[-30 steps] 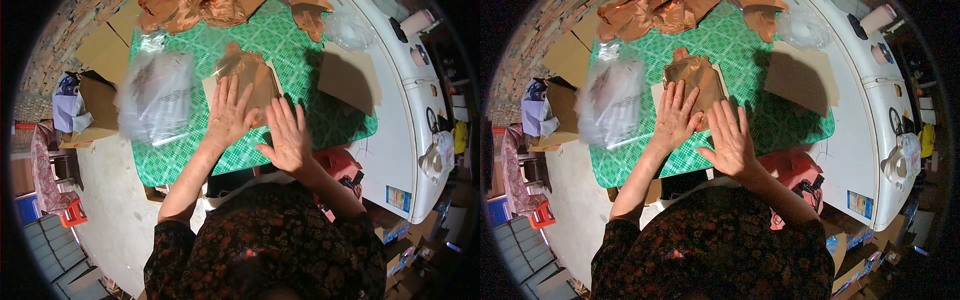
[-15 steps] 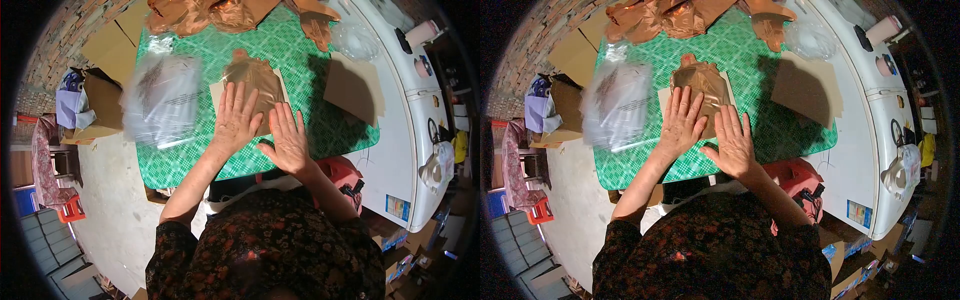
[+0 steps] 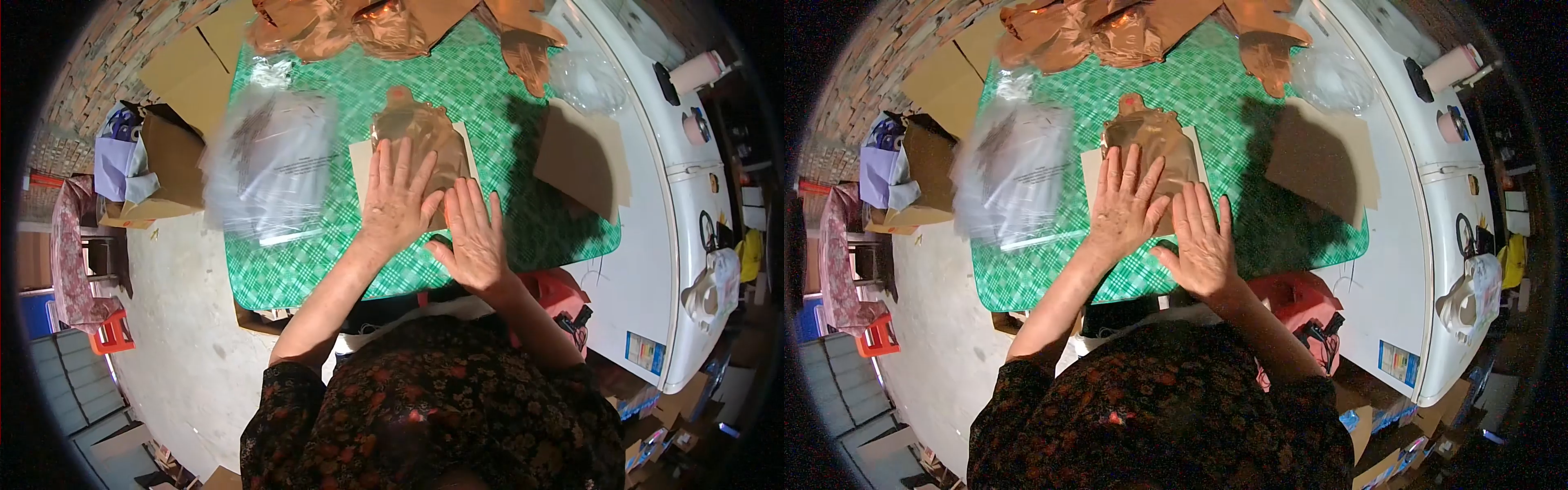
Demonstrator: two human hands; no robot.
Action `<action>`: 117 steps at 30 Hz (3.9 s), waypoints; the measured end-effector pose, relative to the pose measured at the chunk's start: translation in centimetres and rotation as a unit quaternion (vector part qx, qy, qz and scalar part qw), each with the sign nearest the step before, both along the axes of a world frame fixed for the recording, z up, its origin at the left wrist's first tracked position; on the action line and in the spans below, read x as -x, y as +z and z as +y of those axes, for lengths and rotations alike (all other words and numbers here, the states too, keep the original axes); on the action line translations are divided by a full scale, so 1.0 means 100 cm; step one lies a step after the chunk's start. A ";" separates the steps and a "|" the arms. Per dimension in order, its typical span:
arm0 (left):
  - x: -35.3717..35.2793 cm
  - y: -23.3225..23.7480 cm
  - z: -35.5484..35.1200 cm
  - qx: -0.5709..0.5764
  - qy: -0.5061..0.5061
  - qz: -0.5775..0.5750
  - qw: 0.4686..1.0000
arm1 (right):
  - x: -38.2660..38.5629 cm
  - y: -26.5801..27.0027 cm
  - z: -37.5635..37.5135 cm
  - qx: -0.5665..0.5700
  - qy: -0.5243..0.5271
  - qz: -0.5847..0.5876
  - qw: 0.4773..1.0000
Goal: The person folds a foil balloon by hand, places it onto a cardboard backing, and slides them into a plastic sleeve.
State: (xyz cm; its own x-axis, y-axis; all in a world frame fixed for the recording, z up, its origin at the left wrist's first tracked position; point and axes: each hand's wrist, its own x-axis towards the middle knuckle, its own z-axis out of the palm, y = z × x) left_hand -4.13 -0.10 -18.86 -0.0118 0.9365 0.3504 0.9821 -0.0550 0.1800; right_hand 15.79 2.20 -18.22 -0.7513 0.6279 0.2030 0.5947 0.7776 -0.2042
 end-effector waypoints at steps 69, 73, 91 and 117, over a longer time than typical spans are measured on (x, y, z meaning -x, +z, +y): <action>0.156 0.015 -0.087 0.007 0.099 -0.060 0.993 | -0.061 0.045 0.106 0.430 -0.082 0.117 0.892; 0.180 0.016 -0.080 -0.072 0.147 -0.045 0.985 | -0.062 0.029 0.117 0.376 -0.077 0.087 0.919; 0.175 0.027 -0.080 -0.074 0.090 0.006 0.993 | -0.047 0.046 0.102 0.415 -0.087 0.133 0.896; 0.158 0.054 -0.073 -0.071 0.088 -0.027 0.993 | -0.021 0.083 0.129 0.323 -0.057 0.185 0.926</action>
